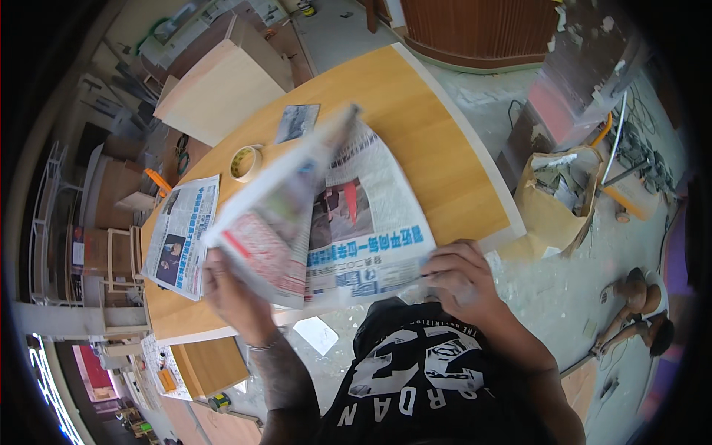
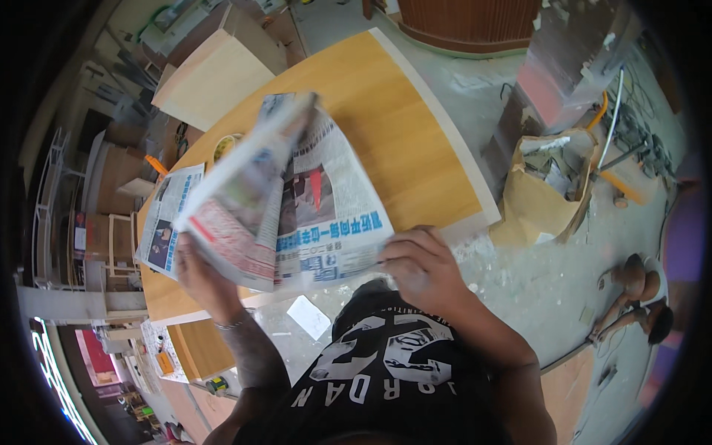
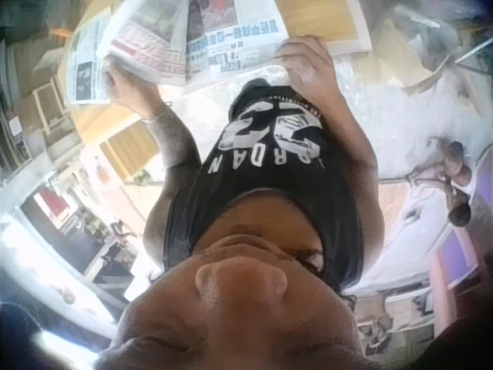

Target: The person covers the wooden top of a white cabinet with sheets of newspaper and secures them along the edges with masking tape.

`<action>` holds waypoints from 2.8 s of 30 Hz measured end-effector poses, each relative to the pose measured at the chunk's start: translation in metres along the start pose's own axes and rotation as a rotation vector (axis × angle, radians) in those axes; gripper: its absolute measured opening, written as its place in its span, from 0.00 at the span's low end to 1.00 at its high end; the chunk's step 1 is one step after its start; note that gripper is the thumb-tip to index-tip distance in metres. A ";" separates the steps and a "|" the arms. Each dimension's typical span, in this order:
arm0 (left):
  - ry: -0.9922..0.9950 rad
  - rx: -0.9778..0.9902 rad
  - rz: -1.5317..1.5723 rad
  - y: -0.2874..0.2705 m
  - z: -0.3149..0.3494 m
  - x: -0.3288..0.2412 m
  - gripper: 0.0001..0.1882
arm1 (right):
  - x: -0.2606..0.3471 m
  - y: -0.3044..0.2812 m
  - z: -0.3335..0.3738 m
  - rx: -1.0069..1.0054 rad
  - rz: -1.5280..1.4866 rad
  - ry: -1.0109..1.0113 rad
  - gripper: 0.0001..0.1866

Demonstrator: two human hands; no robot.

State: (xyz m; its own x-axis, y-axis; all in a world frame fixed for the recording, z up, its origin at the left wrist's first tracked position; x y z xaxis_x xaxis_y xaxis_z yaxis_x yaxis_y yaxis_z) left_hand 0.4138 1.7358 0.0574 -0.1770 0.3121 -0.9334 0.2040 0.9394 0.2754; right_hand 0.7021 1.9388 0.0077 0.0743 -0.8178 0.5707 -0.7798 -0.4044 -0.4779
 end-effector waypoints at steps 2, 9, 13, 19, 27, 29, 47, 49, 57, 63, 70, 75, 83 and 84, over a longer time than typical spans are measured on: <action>0.106 -0.066 0.003 -0.024 -0.024 -0.026 0.15 | -0.005 -0.013 0.003 0.009 0.062 -0.014 0.13; 0.119 0.025 0.024 -0.090 -0.071 -0.060 0.18 | -0.015 -0.054 -0.014 -0.043 0.247 0.004 0.12; -0.178 0.121 0.266 -0.056 -0.069 -0.060 0.19 | -0.059 -0.075 -0.026 -0.164 0.149 0.123 0.09; -0.184 0.162 0.105 -0.065 -0.088 -0.058 0.15 | -0.094 -0.085 -0.060 -0.204 -0.222 0.295 0.10; 0.236 0.069 -0.270 -0.081 -0.071 -0.091 0.07 | -0.072 -0.059 -0.061 0.303 0.003 0.222 0.17; 0.348 0.126 -0.334 -0.065 -0.053 -0.101 0.06 | -0.068 -0.058 -0.070 0.290 0.035 0.276 0.17; 0.893 0.770 -0.578 0.001 0.107 -0.126 0.11 | -0.093 0.152 -0.179 0.298 -0.019 0.476 0.09; 0.940 0.843 -0.621 0.002 0.124 -0.114 0.13 | -0.082 0.152 -0.179 0.391 0.071 0.507 0.12; 0.921 0.783 -0.686 -0.012 0.133 -0.083 0.14 | 0.078 0.109 -0.147 0.687 0.074 -0.308 0.31; 0.934 0.859 -0.672 0.001 0.140 -0.074 0.15 | 0.119 0.112 -0.113 0.817 -0.037 -0.557 0.14; 0.971 0.830 -0.726 0.001 0.164 -0.071 0.16 | 0.065 0.087 -0.189 0.346 -0.145 0.100 0.07; 0.869 0.798 -0.733 -0.015 0.168 -0.078 0.09 | -0.018 0.013 -0.255 -0.181 -0.548 0.349 0.14; 0.779 0.683 -0.727 -0.067 0.144 -0.074 0.07 | -0.171 -0.089 -0.175 -0.470 -0.163 0.864 0.24; 0.742 0.731 -0.686 -0.066 0.140 -0.069 0.08 | -0.175 -0.100 -0.156 -0.456 0.047 0.925 0.25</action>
State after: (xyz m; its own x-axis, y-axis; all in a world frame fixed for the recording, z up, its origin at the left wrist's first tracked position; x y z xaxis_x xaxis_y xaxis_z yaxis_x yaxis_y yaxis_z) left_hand 0.5475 1.6323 0.0711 -0.9102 0.0168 -0.4138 0.3000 0.7154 -0.6310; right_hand 0.6706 2.1859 0.0599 -0.3192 -0.1163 0.9405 -0.9455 -0.0288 -0.3244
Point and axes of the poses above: each hand's wrist, its own z-axis away from the middle knuckle, its own y-axis out of the palm, x = y × z, the point moved 9 cm from there along -z, towards the middle knuckle, and after that the axes turned 7 degrees about z, right-handed, at the moved point
